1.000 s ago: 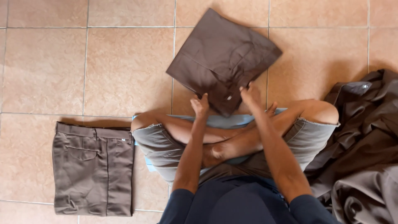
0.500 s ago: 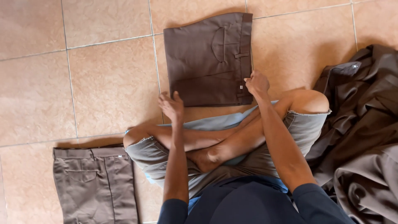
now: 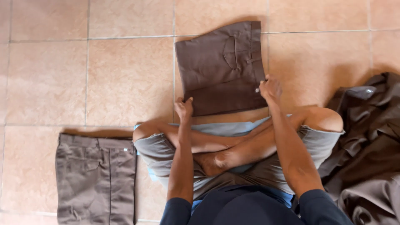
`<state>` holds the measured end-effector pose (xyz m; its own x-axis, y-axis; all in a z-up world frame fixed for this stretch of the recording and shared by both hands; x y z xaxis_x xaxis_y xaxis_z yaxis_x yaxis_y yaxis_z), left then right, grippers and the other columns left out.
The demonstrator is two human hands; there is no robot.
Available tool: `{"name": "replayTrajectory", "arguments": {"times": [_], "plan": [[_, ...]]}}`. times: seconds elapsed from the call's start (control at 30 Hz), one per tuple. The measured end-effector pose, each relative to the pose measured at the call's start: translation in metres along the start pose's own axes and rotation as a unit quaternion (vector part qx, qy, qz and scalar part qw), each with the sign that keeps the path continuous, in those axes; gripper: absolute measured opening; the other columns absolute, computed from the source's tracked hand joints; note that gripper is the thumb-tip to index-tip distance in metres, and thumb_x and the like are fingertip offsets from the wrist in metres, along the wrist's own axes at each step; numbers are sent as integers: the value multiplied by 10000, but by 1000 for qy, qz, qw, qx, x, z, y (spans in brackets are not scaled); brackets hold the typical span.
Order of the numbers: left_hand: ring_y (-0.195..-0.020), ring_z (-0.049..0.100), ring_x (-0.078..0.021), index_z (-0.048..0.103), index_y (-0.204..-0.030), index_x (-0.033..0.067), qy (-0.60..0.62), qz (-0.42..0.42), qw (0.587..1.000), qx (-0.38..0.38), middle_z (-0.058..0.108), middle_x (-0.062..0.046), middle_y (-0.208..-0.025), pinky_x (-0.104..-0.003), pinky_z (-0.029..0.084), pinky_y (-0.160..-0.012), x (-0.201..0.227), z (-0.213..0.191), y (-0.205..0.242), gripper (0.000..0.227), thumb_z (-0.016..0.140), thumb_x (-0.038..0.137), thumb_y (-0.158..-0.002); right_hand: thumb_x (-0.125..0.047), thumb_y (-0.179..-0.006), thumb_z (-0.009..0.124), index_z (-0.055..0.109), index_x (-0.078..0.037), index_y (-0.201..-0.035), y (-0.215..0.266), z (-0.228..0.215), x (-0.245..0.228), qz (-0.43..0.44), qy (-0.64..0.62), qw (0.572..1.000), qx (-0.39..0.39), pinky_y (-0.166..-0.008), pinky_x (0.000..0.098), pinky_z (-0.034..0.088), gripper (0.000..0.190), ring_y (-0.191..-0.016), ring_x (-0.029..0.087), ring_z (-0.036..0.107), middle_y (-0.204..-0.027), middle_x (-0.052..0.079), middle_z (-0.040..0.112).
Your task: Folding brown trousers into neat rectangles while sitting on the floor.
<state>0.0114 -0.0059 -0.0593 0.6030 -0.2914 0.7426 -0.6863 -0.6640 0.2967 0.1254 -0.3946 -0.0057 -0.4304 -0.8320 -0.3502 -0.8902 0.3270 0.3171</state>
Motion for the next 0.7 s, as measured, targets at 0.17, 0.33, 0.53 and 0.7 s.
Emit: {"name": "replayTrajectory", "arguments": {"times": [0.17, 0.33, 0.53, 0.7], "plan": [[-1044, 700, -437, 698, -1089, -111, 136, -136, 975, -106, 711, -331, -1065, -507, 541, -912, 76, -5, 135, 577, 873, 343, -779, -95, -955, 679, 640, -113, -1340, -1, -80, -106, -134, 54, 987, 64, -943, 579, 547, 388, -1109, 422, 681, -1179, 211, 717], [-735, 752, -364, 578, -1162, -200, 265, -216, 848, -406, 689, -348, -968, -409, 654, -620, 46, 69, 190, 532, 785, 222, -915, -222, -992, 626, 632, -155, -1360, -28, -36, -70, -151, 86, 984, 50, -927, 568, 551, 374, -1124, 419, 662, -1193, 182, 672], [-738, 749, -311, 686, -1073, 101, -48, 98, 971, -213, 739, -156, -856, -415, 604, -649, 46, -11, 85, 273, 690, 345, -949, -277, -1030, 594, 546, -93, -1416, 50, -6, 7, -35, 12, 999, -5, -974, 614, 511, 430, -1206, 415, 625, -1288, 219, 617], [-1072, 675, -459, 630, -1232, 102, -89, 195, 976, -23, 700, -220, -1143, -545, 547, -950, 20, -52, -2, 386, 704, 349, -945, -428, -1013, 616, 646, -93, -1226, 19, 19, 31, 26, -26, 999, -5, -919, 590, 536, 398, -1164, 420, 662, -1155, 206, 702]]}}
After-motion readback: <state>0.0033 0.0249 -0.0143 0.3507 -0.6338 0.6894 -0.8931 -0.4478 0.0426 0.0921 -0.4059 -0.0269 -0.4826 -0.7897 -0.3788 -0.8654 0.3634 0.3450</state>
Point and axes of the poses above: each hand's wrist, its own y-axis away from the middle knuckle, its own z-axis out of the palm, x = y × z, the point moved 2 cm from there along -y, towards the middle knuckle
